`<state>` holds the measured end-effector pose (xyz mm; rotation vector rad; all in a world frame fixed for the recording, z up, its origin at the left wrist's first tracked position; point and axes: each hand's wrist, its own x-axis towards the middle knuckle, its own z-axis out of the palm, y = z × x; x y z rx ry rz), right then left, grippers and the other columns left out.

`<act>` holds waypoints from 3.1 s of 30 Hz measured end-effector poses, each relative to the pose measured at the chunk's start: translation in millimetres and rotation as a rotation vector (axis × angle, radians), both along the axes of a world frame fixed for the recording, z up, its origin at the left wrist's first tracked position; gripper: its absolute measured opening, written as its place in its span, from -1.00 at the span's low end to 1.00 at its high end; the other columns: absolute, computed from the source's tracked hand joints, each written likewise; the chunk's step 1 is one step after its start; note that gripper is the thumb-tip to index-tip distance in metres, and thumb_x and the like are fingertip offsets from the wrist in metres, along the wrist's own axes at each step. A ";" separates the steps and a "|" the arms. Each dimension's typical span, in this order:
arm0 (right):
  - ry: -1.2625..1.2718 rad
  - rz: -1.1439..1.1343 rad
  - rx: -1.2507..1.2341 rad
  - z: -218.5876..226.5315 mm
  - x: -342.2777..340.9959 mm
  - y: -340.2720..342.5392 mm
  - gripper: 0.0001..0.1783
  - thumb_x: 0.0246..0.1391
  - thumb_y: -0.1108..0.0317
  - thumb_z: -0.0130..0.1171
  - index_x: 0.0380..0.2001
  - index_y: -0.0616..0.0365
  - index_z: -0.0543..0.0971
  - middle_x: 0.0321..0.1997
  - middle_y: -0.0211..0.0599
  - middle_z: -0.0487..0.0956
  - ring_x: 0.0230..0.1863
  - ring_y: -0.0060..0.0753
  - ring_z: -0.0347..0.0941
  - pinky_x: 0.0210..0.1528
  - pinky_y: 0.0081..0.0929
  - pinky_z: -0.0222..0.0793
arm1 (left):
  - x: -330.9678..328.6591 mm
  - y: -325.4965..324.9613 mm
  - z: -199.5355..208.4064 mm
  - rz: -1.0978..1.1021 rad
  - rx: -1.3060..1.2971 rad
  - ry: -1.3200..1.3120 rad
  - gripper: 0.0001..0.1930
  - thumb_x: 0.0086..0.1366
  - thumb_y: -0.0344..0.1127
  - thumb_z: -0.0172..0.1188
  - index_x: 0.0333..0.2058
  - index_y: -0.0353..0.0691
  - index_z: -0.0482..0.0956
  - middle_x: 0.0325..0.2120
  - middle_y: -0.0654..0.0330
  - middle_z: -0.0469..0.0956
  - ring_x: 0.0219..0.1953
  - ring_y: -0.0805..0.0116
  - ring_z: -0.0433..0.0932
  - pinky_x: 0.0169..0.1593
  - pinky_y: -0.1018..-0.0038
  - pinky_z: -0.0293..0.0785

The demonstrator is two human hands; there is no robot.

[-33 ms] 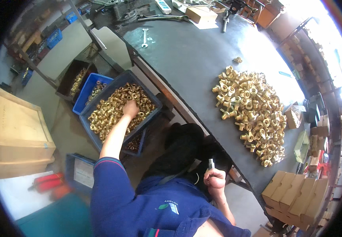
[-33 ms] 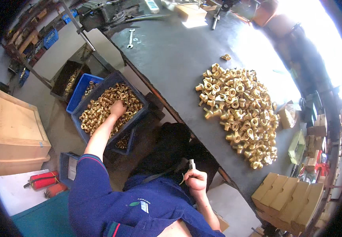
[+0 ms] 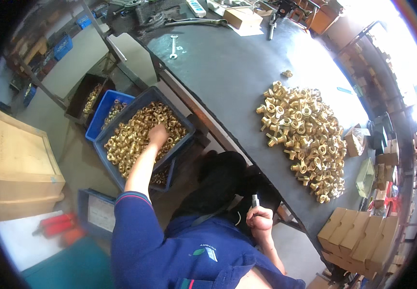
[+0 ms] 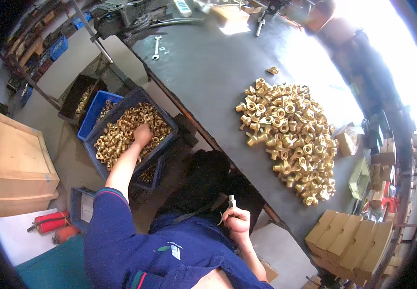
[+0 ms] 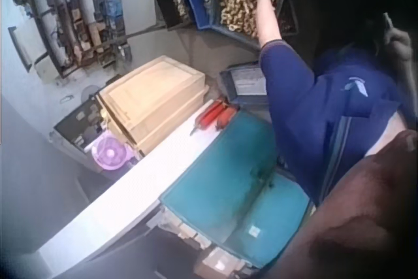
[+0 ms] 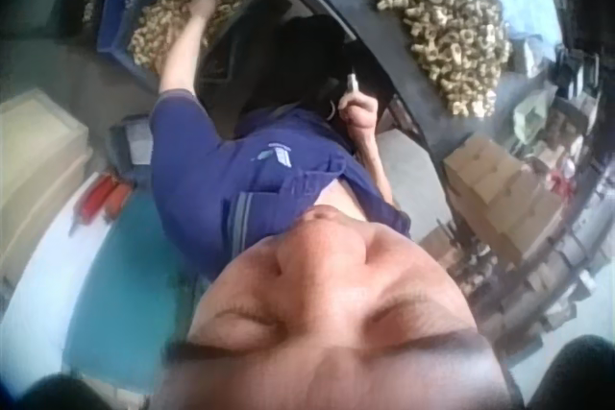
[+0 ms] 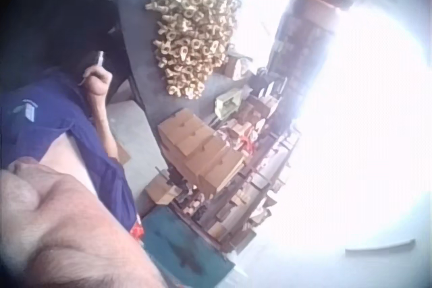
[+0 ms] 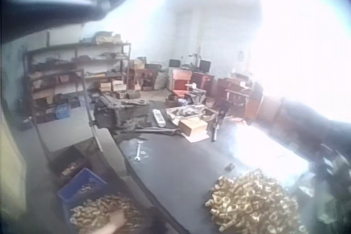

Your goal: The person repeatedly picks brass fittings from a table, inserts a metal rod into each fitting, and places the assembled unit into a blue bin. The process is continuous and repetitive throughout the clip.

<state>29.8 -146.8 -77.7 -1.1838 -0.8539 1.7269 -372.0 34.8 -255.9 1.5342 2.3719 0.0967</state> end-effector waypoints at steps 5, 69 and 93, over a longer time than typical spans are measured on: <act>-0.011 -0.034 -0.083 -3.2 2.1 -5.2 -0.84 -0.47 0.65 -0.15 -0.70 0.36 0.44 -0.75 -0.30 0.33 -0.81 -0.59 0.10 -0.75 -0.66 -0.05 | 13.1 -0.8 -24.8 0.138 0.031 -0.065 -0.76 -0.01 -0.34 0.11 -0.32 -0.24 0.55 -0.36 -0.01 0.56 -0.26 0.04 0.53 -0.19 0.19 0.44; 0.203 -0.073 0.123 15.2 45.9 -19.1 -0.83 -0.44 0.59 -0.11 -0.67 0.33 0.48 -0.71 -0.36 0.38 -0.73 -0.62 0.17 -0.68 -0.67 0.03 | 395.4 160.9 267.5 -0.806 0.856 -0.774 -0.78 0.08 -0.25 0.15 -0.32 -0.22 0.58 -0.48 0.08 0.58 -0.45 0.25 0.57 -0.36 0.44 0.44; -1.123 0.200 1.391 217.8 -80.6 35.6 -0.74 -0.73 0.18 0.03 -0.85 0.02 0.25 -0.79 -0.49 0.15 -0.75 -0.53 0.14 -0.61 -0.48 -0.10 | -23.0 -13.4 -24.9 0.010 0.140 -0.746 -0.72 -0.01 -0.47 0.06 -0.27 -0.43 0.53 -0.47 0.00 0.58 -0.42 0.26 0.57 -0.34 0.45 0.45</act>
